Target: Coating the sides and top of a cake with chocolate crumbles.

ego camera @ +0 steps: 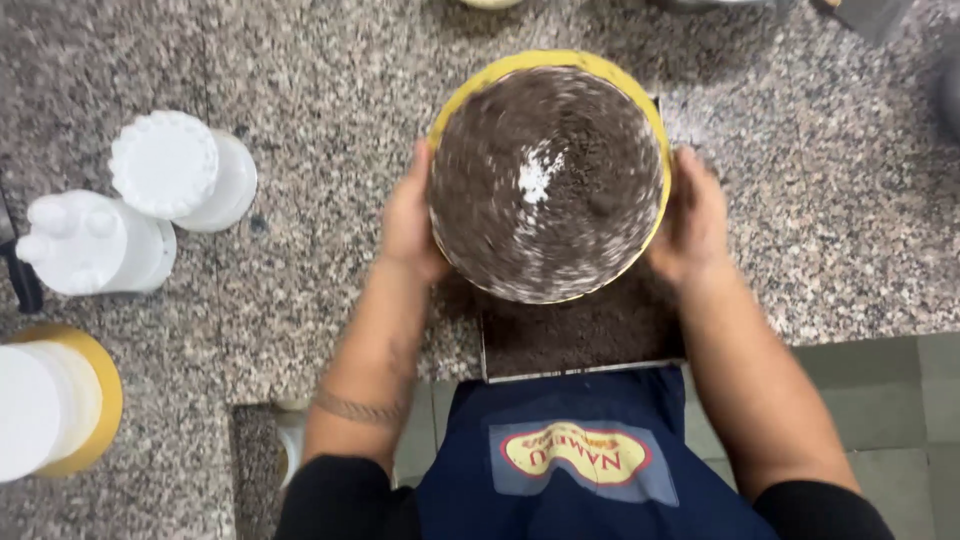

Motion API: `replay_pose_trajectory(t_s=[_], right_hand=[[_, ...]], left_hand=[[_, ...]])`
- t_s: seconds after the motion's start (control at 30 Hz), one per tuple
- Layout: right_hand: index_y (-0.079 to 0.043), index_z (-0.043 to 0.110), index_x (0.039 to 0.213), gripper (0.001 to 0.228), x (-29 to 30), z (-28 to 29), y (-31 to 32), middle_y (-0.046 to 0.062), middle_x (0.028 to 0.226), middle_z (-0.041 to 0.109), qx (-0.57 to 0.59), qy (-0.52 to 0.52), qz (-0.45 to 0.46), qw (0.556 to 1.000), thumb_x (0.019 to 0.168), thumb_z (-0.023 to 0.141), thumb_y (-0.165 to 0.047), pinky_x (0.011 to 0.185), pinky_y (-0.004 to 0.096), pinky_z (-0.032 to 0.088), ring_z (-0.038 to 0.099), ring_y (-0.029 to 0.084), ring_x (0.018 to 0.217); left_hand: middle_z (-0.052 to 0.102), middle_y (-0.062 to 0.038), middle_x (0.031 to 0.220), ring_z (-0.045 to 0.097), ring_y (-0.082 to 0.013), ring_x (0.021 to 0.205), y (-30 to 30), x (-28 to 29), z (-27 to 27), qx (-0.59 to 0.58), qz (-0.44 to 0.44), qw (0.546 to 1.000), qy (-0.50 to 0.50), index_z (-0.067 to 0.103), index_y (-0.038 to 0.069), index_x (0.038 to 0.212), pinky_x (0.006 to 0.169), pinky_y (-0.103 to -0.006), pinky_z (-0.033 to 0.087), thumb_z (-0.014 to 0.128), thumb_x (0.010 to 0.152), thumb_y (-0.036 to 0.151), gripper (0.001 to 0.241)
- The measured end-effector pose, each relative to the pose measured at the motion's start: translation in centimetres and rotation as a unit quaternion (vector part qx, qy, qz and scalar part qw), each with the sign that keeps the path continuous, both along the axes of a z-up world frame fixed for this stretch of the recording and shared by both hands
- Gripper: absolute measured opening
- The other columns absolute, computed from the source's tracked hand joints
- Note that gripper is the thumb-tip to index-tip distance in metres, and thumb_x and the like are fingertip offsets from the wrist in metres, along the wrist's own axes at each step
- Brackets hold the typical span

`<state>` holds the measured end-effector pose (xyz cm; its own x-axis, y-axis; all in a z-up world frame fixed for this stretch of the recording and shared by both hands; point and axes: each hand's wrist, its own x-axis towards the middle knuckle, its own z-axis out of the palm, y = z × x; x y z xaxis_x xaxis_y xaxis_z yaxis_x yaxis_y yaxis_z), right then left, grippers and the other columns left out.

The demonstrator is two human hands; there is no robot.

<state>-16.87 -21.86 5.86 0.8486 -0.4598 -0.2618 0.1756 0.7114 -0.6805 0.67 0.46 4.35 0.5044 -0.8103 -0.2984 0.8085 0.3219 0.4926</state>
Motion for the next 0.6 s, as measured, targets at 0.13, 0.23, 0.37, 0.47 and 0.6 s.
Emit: replay_pose_trajectory(t_s=[0.13, 0.23, 0.37, 0.47, 0.6], right_hand=[[-0.002, 0.060, 0.129, 0.042, 0.9, -2.8, -1.3, 0.016, 0.122, 0.068, -0.034, 0.096, 0.052, 0.993, 0.100, 0.051, -0.030, 0.092, 0.050, 0.058, 0.067, 0.030, 0.110], [-0.003, 0.059, 0.131, 0.036, 1.3, -4.3, 0.0, 0.016, 0.127, 0.067, -0.082, 0.109, -0.006, 0.991, 0.101, 0.055, -0.022, 0.095, 0.049, 0.057, 0.066, 0.030, 0.114], [-0.003, 0.059, 0.134, 0.038, 0.9, -5.5, 1.9, 0.017, 0.133, 0.065, -0.056, 0.038, -0.097, 0.993, 0.101, 0.055, -0.021, 0.104, 0.048, 0.057, 0.066, 0.031, 0.121], [-0.003, 0.058, 0.135, 0.043, 0.7, -3.6, 1.2, 0.018, 0.136, 0.064, -0.069, 0.055, -0.085, 0.992, 0.102, 0.050, -0.028, 0.107, 0.048, 0.053, 0.063, 0.031, 0.126], [-0.002, 0.056, 0.140, 0.048, 0.8, -3.0, -1.4, 0.020, 0.139, 0.060, -0.105, 0.071, -0.052, 0.990, 0.109, 0.048, -0.039, 0.109, 0.053, 0.047, 0.056, 0.035, 0.130]], left_hand=[[0.063, -0.023, 0.134, 0.061, -0.0350, 0.121, -0.7, 4.9, -8.4, -0.076, -0.119, 0.988, -0.058, 0.054, -0.004, 0.145, 0.108, -0.0545, 0.049, 0.039, 0.122, 0.053, 0.064], [0.064, -0.029, 0.134, 0.063, -0.0381, 0.124, -1.2, 2.5, -6.9, -0.222, -0.102, 0.967, -0.076, 0.053, -0.010, 0.133, 0.113, -0.0554, 0.052, 0.034, 0.124, 0.054, 0.068], [0.055, -0.018, 0.147, 0.058, -0.0323, 0.133, -1.2, -4.5, -1.9, -0.015, 0.128, 0.992, -0.015, 0.042, 0.010, 0.153, 0.109, -0.0492, 0.054, 0.035, 0.103, 0.058, 0.070], [0.054, -0.018, 0.148, 0.058, -0.0322, 0.135, -0.4, -3.3, -0.8, -0.075, 0.102, 0.986, -0.107, 0.041, 0.011, 0.155, 0.111, -0.0507, 0.054, 0.042, 0.102, 0.060, 0.072], [0.067, -0.022, 0.130, 0.065, -0.0369, 0.121, -0.8, -1.0, -3.7, -0.027, 0.076, 0.991, -0.107, 0.052, -0.002, 0.146, 0.103, -0.0529, 0.055, 0.053, 0.102, 0.062, 0.078]])
